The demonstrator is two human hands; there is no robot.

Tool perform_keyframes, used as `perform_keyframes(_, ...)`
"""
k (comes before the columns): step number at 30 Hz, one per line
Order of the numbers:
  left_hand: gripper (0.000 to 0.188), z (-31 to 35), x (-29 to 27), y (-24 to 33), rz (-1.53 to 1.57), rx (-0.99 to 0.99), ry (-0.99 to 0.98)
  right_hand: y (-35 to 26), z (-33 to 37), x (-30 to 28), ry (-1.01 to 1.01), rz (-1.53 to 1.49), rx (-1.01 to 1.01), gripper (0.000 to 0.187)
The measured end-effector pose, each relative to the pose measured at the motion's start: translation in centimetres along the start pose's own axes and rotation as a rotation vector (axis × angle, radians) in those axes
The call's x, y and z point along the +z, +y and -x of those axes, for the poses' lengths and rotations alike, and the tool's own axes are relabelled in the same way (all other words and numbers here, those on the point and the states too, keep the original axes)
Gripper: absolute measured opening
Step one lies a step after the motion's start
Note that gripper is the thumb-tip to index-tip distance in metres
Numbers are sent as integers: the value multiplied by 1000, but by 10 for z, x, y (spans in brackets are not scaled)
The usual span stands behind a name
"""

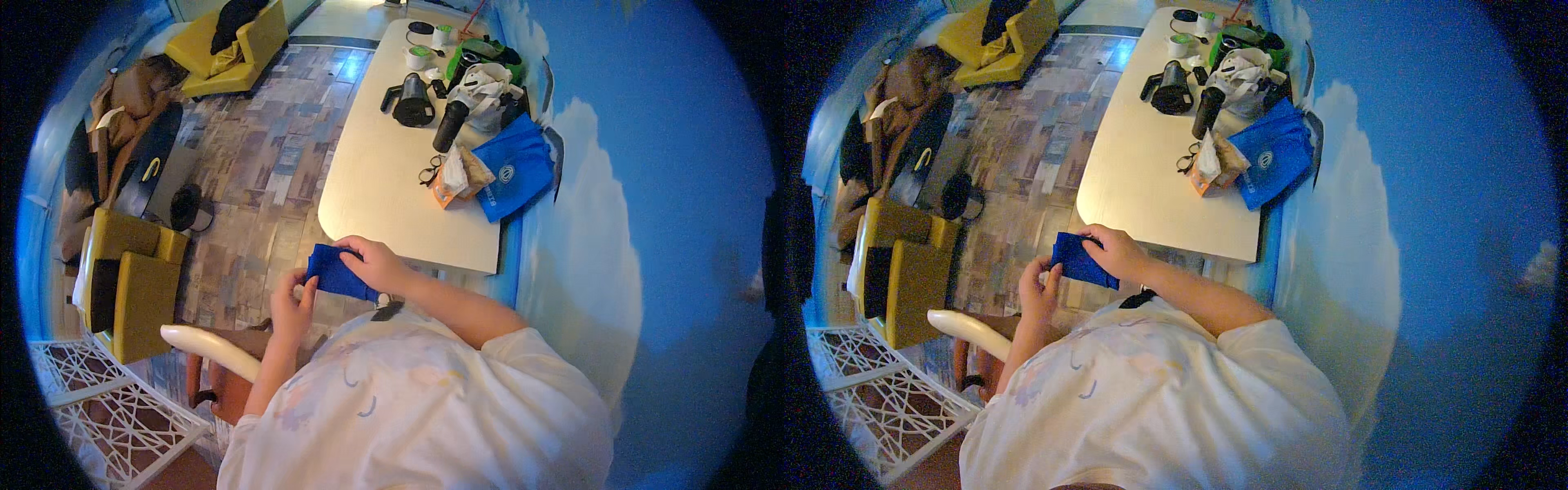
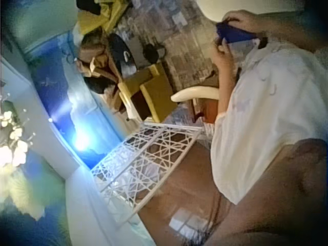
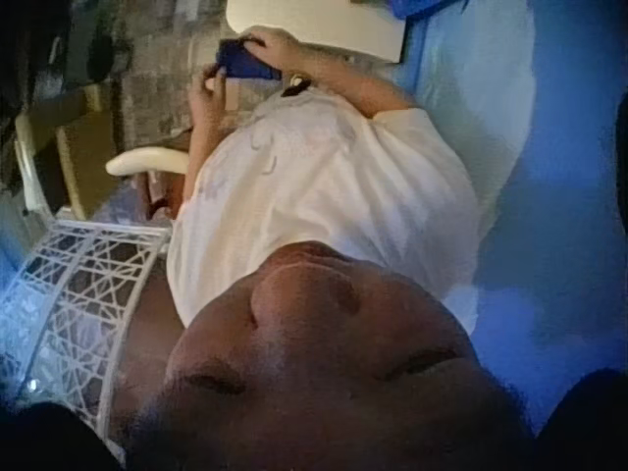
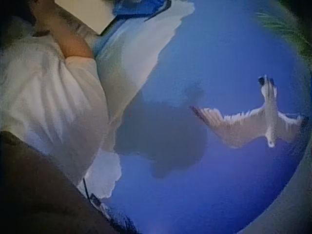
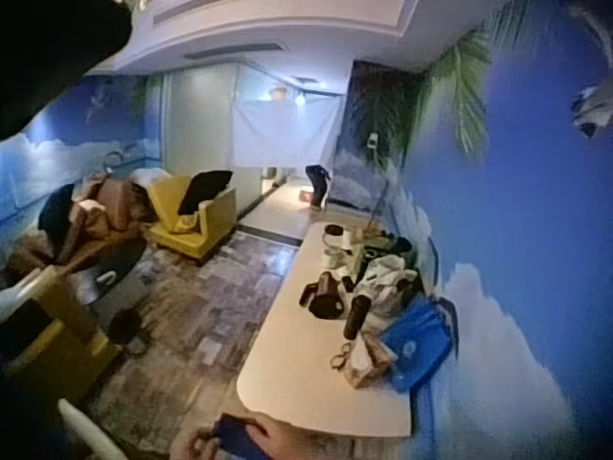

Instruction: The person wipes a large wall mural with a blue cloth, moving across different sections including sky, clouds, and a sailboat. The person repositions the cloth and continues wiping multiple areas of the mural in a living room setting.

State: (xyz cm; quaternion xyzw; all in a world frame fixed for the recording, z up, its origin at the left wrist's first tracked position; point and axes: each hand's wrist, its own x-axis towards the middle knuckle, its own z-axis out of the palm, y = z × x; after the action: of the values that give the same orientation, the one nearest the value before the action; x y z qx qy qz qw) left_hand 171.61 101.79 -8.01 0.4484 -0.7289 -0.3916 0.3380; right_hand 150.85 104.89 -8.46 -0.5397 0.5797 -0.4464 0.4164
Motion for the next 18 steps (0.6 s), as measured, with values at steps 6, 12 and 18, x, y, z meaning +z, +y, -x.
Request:
perform_keyframes(6,21,-54,40,23,-287,228,-17,30,-28,-69,107,67,115,29)
perform_keyframes(12,30,-105,49,22,-372,201,-240,99,-31,-104,343,140,287,41)
perform_keyframes(18,24,-170,68,13,-299,104,-520,140,-47,-103,428,378,406,37)
